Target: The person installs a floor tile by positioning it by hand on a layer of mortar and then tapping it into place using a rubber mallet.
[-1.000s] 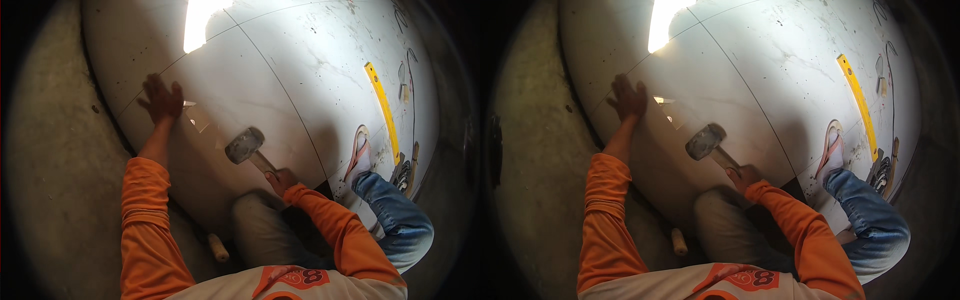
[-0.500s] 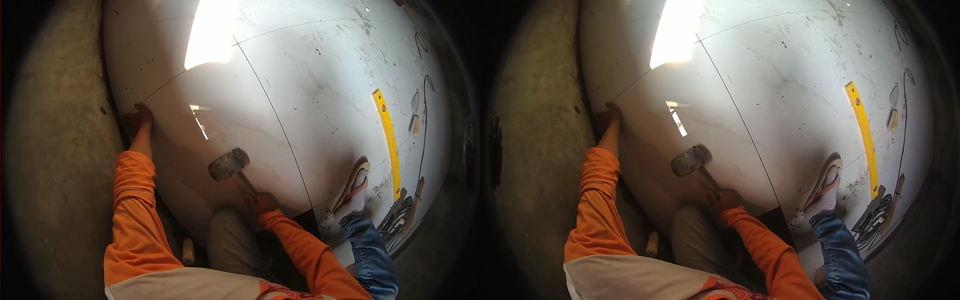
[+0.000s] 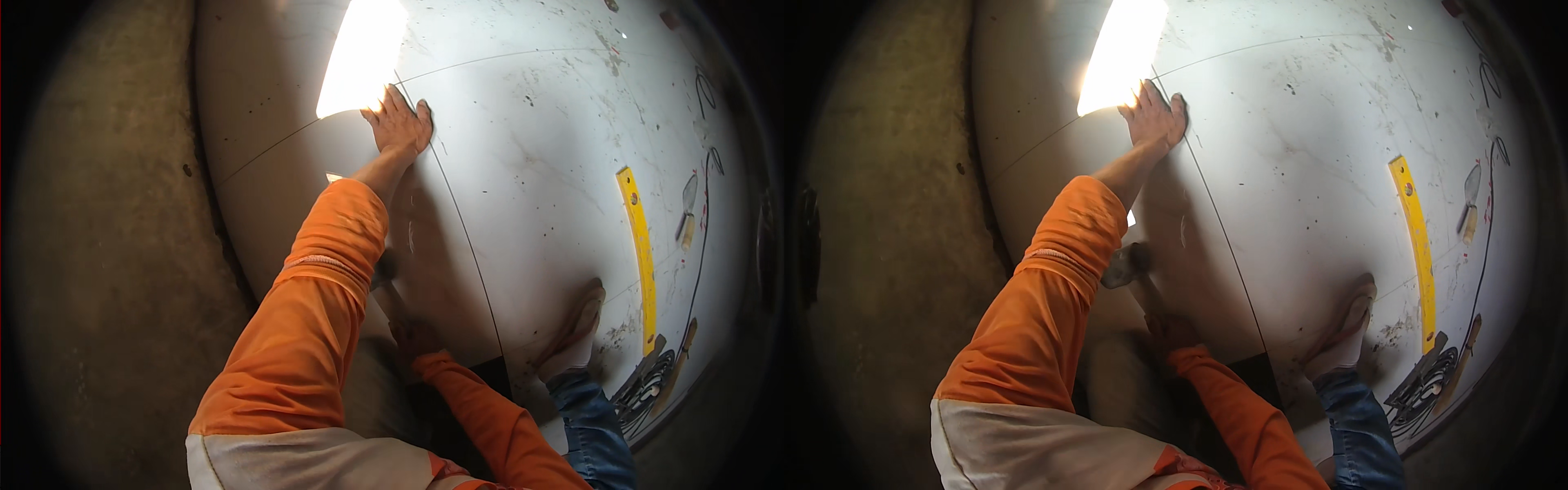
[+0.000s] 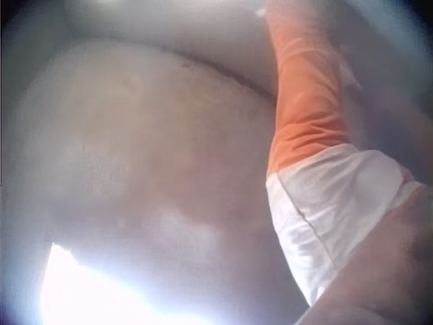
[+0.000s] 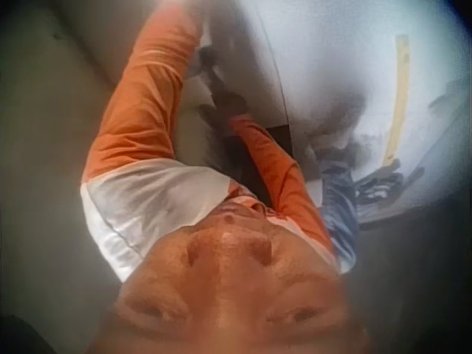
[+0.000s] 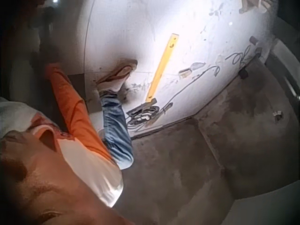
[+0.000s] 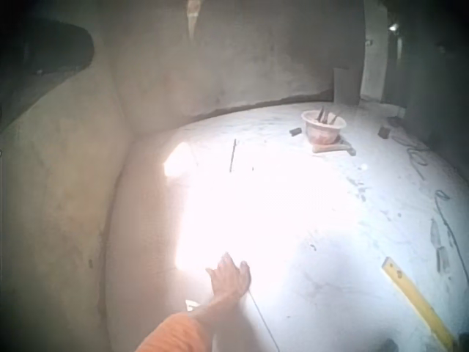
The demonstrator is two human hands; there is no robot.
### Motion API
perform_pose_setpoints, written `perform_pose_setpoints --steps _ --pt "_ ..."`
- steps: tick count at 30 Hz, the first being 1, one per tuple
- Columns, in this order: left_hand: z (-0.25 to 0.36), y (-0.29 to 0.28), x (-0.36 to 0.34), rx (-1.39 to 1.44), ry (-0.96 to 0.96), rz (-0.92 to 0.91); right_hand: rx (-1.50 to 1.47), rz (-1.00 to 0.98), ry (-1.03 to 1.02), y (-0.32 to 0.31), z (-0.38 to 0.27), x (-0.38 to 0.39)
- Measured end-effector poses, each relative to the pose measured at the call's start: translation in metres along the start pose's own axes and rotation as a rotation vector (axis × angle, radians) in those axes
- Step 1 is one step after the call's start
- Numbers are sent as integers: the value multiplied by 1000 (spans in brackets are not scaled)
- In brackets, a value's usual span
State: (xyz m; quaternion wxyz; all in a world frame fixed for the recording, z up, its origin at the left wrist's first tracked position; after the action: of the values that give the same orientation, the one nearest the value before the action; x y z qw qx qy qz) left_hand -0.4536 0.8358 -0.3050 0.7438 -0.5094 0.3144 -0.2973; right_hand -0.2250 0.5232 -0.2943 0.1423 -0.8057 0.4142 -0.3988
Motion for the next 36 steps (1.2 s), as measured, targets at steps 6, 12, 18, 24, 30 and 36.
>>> perform_pose_setpoints --steps 6,12,18,24,30,36 --pt "41 6 29 18 436 43 -19 -33 114 -5 16 -3" --pt "81 -15 207 64 462 -53 -126 -89 180 -4 24 -1" --pt "92 -51 345 10 488 -313 -211 41 88 -4 18 13" --pt "98 -81 414 -66 641 -615 -233 86 65 -5 15 21" --pt "131 -136 432 123 673 -1333 -190 142 29 -16 25 25" --pt "93 -207 429 876 272 -914 -68 108 54 25 54 62"
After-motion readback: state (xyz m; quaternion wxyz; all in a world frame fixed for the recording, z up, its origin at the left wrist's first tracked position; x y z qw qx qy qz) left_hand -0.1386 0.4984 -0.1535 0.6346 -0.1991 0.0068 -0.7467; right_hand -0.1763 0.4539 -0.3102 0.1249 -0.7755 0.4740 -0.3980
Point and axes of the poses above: each hand's wrist, its own x-axis away from the middle knuckle, its own y-axis out of the palm, z = x × y, the point moved 5 cm from there along -x, towards the middle knuckle, and after that the axes turned 12 degrees about z, right-handed, at the moved point
